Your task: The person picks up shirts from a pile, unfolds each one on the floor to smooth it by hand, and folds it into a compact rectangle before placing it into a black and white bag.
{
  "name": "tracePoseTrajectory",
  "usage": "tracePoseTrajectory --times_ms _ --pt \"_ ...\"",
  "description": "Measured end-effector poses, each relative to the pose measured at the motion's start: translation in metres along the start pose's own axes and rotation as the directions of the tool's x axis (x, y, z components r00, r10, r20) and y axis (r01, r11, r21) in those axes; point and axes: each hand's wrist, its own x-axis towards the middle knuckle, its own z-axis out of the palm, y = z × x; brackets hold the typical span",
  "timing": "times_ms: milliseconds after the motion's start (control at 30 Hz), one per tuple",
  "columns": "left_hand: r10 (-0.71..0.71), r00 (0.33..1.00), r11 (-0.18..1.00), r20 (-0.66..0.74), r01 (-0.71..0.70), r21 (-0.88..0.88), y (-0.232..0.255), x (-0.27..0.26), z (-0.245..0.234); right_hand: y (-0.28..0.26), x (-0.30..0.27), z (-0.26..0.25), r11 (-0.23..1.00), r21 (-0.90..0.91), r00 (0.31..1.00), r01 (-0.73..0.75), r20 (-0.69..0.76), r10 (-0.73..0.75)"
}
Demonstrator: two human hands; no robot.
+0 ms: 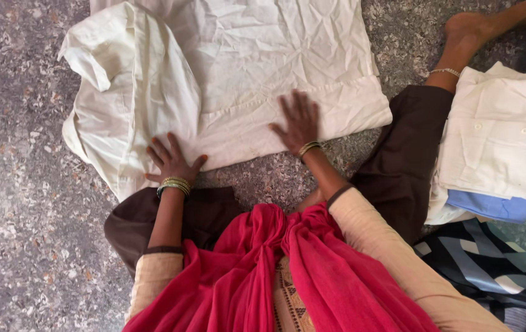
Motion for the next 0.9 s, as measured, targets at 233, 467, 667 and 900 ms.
tracePoseTrajectory --times_ms 233,467,667,900 --pt "-0.043 0.999 0.999 -0.007 0.043 -0.018 0.006 0.002 -0.001 0.123 0.02 0.005 0.927 0.014 0.905 -0.374 -0.212 0.368" --pt "0.113 0.744 0.929 -0.659 -0.314 -0.195 0.014 0.057 -0.022 0.171 0.047 0.009 0.879 0.133 0.866 -0.457 -0.157 0.474" --pt "0.099 0.867 0.636 -0.488 -0.432 -0.639 0.021 0.11 -0.025 0.037 0.136 -0.008 0.986 0.162 0.906 -0.032 -0.412 0.097" --pt "0.102 0.911 0.458 -0.399 -0.399 -0.795 0.001 0.133 -0.022 -0.26 0.248 -0.058 0.769 0.012 0.667 0.639 -0.507 -0.546"
